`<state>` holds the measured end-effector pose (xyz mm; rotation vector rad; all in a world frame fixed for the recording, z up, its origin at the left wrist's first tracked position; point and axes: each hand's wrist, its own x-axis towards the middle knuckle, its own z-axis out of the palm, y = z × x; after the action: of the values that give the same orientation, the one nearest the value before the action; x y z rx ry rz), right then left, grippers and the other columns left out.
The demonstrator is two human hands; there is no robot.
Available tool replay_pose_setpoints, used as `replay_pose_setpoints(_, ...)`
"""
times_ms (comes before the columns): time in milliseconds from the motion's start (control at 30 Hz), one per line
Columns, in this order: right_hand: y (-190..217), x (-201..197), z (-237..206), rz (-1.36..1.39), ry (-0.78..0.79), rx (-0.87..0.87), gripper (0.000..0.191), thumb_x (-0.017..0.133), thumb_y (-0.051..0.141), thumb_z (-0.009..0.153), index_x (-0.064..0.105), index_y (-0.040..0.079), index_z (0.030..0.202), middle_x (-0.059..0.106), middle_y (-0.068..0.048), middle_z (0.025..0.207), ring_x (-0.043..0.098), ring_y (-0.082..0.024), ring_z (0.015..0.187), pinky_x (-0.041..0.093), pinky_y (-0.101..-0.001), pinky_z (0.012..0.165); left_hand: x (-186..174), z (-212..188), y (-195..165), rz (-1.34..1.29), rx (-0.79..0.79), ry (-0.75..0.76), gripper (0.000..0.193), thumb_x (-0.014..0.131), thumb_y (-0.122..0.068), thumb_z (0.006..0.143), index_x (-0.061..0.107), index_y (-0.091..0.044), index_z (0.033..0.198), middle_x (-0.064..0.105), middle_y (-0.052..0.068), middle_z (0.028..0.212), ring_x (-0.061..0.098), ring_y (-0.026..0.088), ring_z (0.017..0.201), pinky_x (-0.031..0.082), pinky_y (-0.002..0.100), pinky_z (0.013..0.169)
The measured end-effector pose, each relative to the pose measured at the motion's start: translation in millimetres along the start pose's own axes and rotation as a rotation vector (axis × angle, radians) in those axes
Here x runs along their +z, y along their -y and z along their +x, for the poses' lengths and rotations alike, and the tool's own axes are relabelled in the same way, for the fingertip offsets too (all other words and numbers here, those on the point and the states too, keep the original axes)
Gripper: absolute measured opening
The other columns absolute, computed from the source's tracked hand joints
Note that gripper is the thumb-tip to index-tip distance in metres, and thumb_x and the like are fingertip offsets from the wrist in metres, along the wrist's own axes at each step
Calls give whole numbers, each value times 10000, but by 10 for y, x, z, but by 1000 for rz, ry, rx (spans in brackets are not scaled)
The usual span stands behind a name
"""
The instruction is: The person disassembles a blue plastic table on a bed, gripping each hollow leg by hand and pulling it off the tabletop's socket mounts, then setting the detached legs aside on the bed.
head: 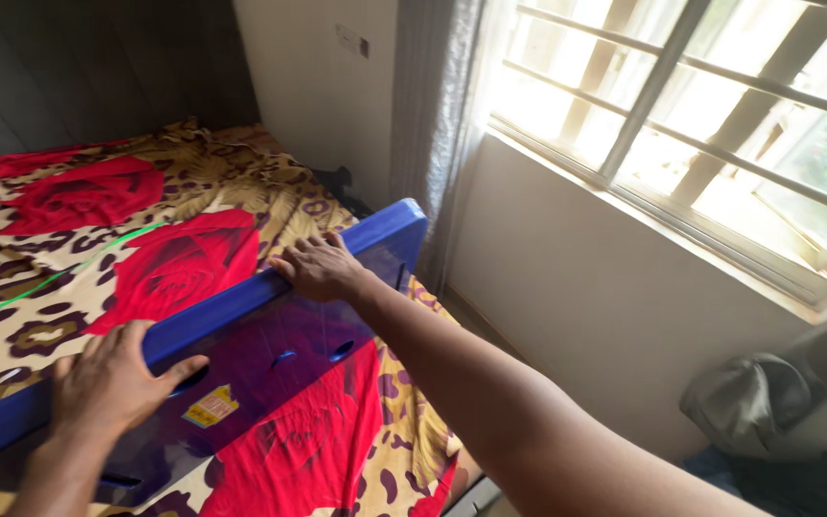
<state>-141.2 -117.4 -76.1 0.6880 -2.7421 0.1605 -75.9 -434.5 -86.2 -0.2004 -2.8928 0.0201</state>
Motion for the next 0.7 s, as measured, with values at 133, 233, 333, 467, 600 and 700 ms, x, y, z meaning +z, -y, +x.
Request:
replay_pose_setpoints(133, -4, -16, -59, -88, -31, -70, 385, 420, 336, 1014, 621, 209, 1317, 647, -66, 1216, 533, -302, 1241, 316, -579, 1103, -30, -149, -157, 43, -56, -84, 953, 616, -878, 684, 593, -189, 1342, 692, 34, 1248, 612, 222, 1232, 393, 476, 1065)
replay_pose_setpoints(233, -3, -23, -27, -124, 61, -86, 423, 432, 330, 982, 600, 192, 1345, 633, -94, 1248, 536, -314, 1236, 313, -642, 1068, -81, -218, -214, -55, -41, -177, 862, 698, -781, 695, 602, -184, 1309, 683, 45, 1226, 609, 248, 1190, 389, 494, 1022)
replay_pose_setpoints(333, -36, 12, 66, -64, 100, 40, 417, 357, 418, 1096, 632, 167, 1283, 639, -120, 1287, 547, -330, 1258, 339, -551, 1093, -148, -167, -186, -64, 3, -216, 872, 740, -752, 685, 583, -154, 1300, 660, 78, 1231, 581, 275, 1189, 374, 496, 997)
replay_pose_setpoints(467, -99, 77, 209, 61, -7, 47, 445, 350, 453, 1077, 633, 171, 1272, 639, -109, 1251, 533, -323, 1237, 310, -503, 1066, -198, 16, -122, -91, -45, -56, 928, 738, -786, 701, 546, -117, 1315, 640, 81, 1242, 556, 271, 1226, 358, 475, 1039)
replay_pose_setpoints(600, -152, 113, 351, 91, -11, 11, 455, 341, 453, 1075, 630, 173, 1287, 644, -99, 1227, 537, -321, 1227, 307, -502, 1066, -173, 148, -99, -141, -81, -37, 908, 741, -781, 689, 555, -129, 1293, 634, 76, 1261, 535, 267, 1264, 332, 501, 1072)
replay_pose_setpoints(700, -151, 112, 457, 81, 17, 5, 464, 327, 473, 1087, 636, 182, 1276, 646, -85, 1221, 529, -321, 1243, 296, -505, 1078, -144, 191, -81, -145, -71, -85, 903, 763, -775, 664, 563, -146, 1279, 634, 82, 1242, 512, 297, 1256, 275, 553, 1076)
